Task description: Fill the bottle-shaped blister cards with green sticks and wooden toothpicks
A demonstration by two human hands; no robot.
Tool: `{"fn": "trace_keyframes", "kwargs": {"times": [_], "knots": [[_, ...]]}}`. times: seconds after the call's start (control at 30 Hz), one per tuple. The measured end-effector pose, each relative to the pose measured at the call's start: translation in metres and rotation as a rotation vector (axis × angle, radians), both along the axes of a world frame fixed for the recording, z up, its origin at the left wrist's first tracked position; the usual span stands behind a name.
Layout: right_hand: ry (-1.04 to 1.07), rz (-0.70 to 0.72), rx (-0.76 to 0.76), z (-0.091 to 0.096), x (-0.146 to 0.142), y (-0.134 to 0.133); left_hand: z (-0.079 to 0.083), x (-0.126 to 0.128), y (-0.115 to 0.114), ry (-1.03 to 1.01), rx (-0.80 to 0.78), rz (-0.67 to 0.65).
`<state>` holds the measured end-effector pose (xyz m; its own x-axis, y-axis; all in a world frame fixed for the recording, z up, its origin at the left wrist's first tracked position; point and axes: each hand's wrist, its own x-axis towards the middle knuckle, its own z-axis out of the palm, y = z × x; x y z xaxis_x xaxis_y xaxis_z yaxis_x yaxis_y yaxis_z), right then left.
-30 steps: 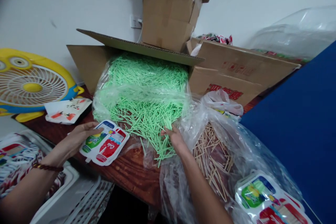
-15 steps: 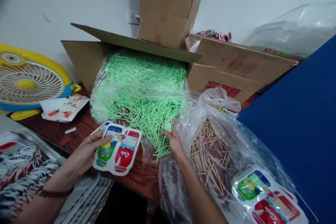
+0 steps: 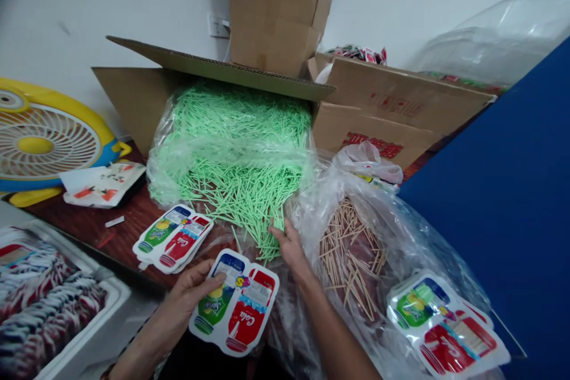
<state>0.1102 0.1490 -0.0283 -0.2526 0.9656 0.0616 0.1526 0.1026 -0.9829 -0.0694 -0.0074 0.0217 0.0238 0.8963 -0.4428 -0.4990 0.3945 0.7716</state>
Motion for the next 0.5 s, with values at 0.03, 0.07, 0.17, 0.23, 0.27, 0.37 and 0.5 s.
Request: {"fn": "trace_keyframes", "kwargs": {"times": [0.03, 0.07, 0.17, 0.23, 0.27, 0.37, 0.5], "knots": [[-0.003, 0.018, -0.011, -0.003, -0.001, -0.001, -0.001, 0.001, -0.001, 0.007, 0.001, -0.016], [0.000, 0.031, -0.024, -0.006, -0.001, -0.002, -0.003, 0.002, -0.001, 0.014, 0.004, -0.029], [-0.016, 0.033, -0.050, -0.012, -0.002, -0.003, -0.007, 0.004, -0.003, 0.031, 0.014, -0.032], [-0.039, 0.036, -0.043, -0.011, -0.001, -0.001, -0.009, 0.005, -0.004, 0.049, 0.020, -0.019], [-0.056, 0.032, -0.027, -0.008, 0.000, 0.000, -0.010, 0.005, -0.004, 0.060, 0.023, -0.014], [-0.115, -0.003, 0.046, 0.005, 0.005, 0.006, -0.012, 0.004, -0.005, 0.081, 0.017, -0.018], [-0.168, -0.042, 0.113, 0.026, 0.011, 0.008, -0.011, 0.002, -0.007, 0.095, 0.000, -0.009]]}}
